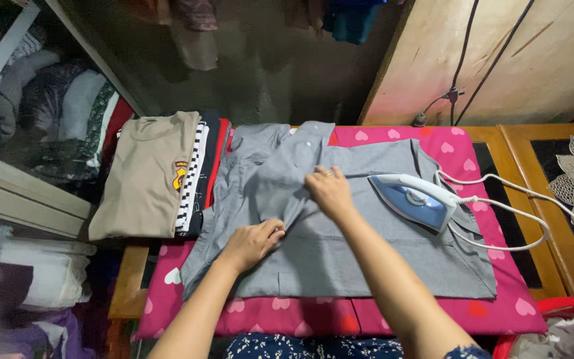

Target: The person irons a gray button-up shirt on a pink heart-patterned ironing board, smoothing the fabric and using a blue and white iron. After ironing, the person folds the shirt and places it on a stack of other folded clothes. The person then picks up a white t-shirt from a red laundry basket and begins ironing it.

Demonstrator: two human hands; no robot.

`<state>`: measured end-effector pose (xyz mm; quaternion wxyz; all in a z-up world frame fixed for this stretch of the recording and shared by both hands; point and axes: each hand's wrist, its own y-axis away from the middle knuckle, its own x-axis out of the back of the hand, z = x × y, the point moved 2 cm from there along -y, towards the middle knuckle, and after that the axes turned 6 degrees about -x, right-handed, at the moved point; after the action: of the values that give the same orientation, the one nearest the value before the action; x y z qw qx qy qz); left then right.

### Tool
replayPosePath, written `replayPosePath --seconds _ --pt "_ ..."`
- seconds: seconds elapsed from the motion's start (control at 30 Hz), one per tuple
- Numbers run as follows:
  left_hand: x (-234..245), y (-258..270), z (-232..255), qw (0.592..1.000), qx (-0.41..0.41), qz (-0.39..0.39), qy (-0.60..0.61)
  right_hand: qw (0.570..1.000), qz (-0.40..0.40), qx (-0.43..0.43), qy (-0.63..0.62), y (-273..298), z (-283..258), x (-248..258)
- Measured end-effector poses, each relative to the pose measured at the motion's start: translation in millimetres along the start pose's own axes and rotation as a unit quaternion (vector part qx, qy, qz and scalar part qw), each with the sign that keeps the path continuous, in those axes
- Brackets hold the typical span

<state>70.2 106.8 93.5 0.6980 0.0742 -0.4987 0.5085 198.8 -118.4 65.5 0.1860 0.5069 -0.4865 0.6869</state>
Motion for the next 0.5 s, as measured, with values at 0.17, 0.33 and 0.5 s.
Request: replayPosePath --seconds 0.17,0.33,0.5 --pt "12 18 6 0.999 -0.021 -0.026 0.003 0.996 0.029 0.049 0.067 25 62 33" --pt "7 44 3 0.996 -0.071 0.003 -0.049 0.988 0.036 0.017 0.149 70 118 87" --pt "-13 71 3 0.989 -0.098 -0.045 -0.102 0.978 0.084 0.007 0.189 156 140 133"
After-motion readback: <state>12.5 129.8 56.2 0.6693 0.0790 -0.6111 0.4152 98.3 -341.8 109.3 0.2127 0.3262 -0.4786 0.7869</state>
